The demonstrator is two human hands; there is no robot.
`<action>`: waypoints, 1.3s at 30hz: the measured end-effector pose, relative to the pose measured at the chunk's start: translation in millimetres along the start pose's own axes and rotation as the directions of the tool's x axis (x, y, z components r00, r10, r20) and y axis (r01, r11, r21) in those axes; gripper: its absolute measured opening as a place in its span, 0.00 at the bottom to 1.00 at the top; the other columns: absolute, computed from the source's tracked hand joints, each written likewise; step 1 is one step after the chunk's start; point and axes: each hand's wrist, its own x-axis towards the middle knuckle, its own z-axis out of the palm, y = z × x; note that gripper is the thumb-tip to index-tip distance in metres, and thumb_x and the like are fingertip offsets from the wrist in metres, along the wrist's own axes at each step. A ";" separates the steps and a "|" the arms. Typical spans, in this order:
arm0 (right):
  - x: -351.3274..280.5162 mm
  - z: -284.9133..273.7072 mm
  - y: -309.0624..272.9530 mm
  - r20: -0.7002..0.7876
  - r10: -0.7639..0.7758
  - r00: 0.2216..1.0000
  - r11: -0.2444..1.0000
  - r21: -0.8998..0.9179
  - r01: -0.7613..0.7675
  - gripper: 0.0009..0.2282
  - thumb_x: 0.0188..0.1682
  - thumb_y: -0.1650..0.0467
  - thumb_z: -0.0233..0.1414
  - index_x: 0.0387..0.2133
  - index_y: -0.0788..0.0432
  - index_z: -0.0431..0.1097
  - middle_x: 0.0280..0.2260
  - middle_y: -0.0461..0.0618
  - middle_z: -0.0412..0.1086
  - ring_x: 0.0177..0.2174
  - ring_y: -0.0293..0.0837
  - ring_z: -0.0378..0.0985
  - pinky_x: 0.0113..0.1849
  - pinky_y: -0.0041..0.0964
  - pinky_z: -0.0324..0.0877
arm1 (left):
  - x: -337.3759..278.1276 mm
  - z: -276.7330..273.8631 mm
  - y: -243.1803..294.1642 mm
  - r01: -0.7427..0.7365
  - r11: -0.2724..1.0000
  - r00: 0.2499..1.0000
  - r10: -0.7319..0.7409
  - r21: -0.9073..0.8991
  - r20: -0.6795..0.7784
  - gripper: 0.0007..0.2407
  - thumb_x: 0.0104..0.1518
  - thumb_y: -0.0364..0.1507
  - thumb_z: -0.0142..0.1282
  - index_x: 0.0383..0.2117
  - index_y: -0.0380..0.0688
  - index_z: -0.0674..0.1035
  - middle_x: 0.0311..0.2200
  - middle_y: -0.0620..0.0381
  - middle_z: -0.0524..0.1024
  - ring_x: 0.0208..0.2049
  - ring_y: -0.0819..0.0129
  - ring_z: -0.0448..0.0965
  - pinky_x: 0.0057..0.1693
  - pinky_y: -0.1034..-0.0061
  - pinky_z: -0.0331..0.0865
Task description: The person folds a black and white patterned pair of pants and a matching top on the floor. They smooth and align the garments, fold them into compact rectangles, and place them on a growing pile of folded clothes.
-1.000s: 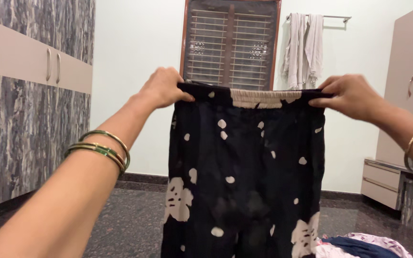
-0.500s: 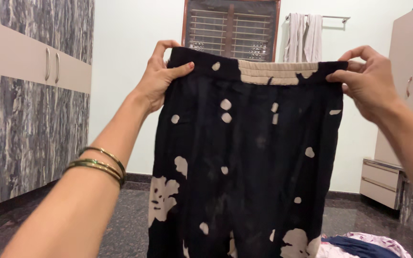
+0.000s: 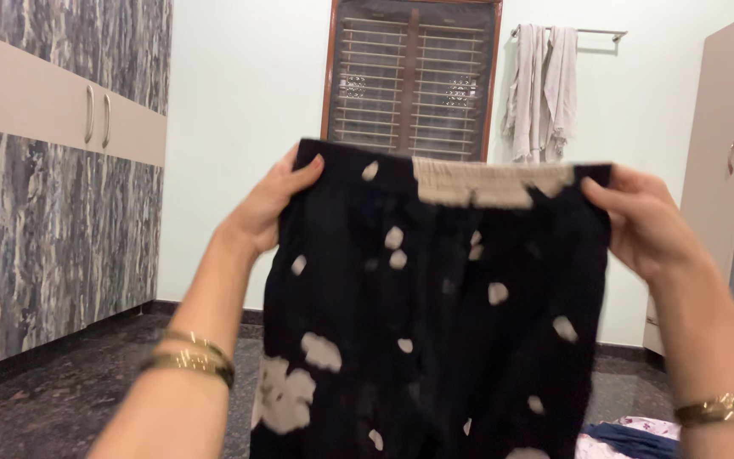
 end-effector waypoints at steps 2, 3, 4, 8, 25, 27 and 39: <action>-20.9 -7.6 31.8 0.210 -0.208 0.955 0.907 0.407 0.108 0.13 0.54 0.75 0.59 0.51 0.63 0.68 0.44 0.57 0.76 0.43 0.47 0.81 0.46 0.42 0.77 | -19.2 -5.0 -24.4 0.006 0.978 0.989 0.024 -0.206 0.143 0.17 0.59 0.28 0.59 0.54 0.41 0.72 0.46 0.54 0.79 0.46 0.69 0.82 0.53 0.72 0.79; -17.2 -4.6 51.7 0.177 -0.082 0.981 0.953 0.301 0.026 0.17 0.49 0.75 0.60 0.51 0.64 0.70 0.41 0.55 0.76 0.40 0.46 0.80 0.43 0.41 0.76 | -19.8 -8.8 -34.3 0.089 0.984 0.991 -0.072 -0.156 0.112 0.16 0.60 0.27 0.60 0.53 0.38 0.73 0.45 0.52 0.79 0.44 0.68 0.82 0.51 0.72 0.78; -14.8 -0.7 70.7 0.130 0.048 0.990 0.978 0.194 -0.073 0.20 0.44 0.74 0.62 0.52 0.65 0.72 0.39 0.54 0.76 0.37 0.46 0.80 0.40 0.40 0.75 | -18.9 -11.2 -48.5 0.178 0.978 0.983 -0.170 -0.113 0.076 0.14 0.62 0.27 0.60 0.51 0.35 0.75 0.43 0.51 0.80 0.41 0.67 0.81 0.48 0.71 0.77; -16.8 37.3 130.5 -0.550 0.200 0.811 0.410 -0.705 -0.579 0.16 0.39 0.71 0.66 0.39 0.71 0.81 0.30 0.61 0.79 0.29 0.51 0.82 0.33 0.43 0.74 | -4.5 -9.3 -115.9 0.591 0.765 0.689 -0.311 0.258 -0.654 0.10 0.55 0.25 0.63 0.37 0.25 0.80 0.34 0.41 0.83 0.34 0.55 0.84 0.41 0.62 0.76; -26.7 141.1 69.2 0.032 0.017 0.999 0.819 -0.574 0.005 0.22 0.37 0.71 0.62 0.48 0.65 0.73 0.47 0.59 0.76 0.45 0.49 0.77 0.46 0.41 0.73 | -10.0 83.4 -126.8 0.178 0.981 0.936 -0.143 0.080 -0.321 0.19 0.47 0.19 0.65 0.44 0.38 0.71 0.39 0.50 0.80 0.41 0.64 0.84 0.46 0.72 0.80; -23.6 143.3 54.7 0.147 -0.110 0.983 0.690 -0.700 0.182 0.31 0.34 0.70 0.67 0.54 0.61 0.65 0.49 0.57 0.74 0.48 0.48 0.76 0.48 0.40 0.72 | -6.6 83.5 -119.0 0.082 0.996 0.970 -0.086 -0.029 -0.225 0.18 0.49 0.19 0.64 0.46 0.42 0.72 0.40 0.54 0.80 0.41 0.68 0.83 0.48 0.73 0.79; 49.2 164.6 -12.2 0.805 0.269 0.529 -0.386 -0.413 0.825 0.29 0.50 0.66 0.55 0.62 0.21 0.54 0.49 0.54 0.63 0.36 0.44 0.76 0.34 0.36 0.77 | 11.7 53.7 -81.2 -0.189 0.599 0.865 0.476 0.778 -0.156 0.09 0.55 0.18 0.54 0.39 0.42 0.71 0.33 0.51 0.82 0.39 0.67 0.83 0.46 0.72 0.74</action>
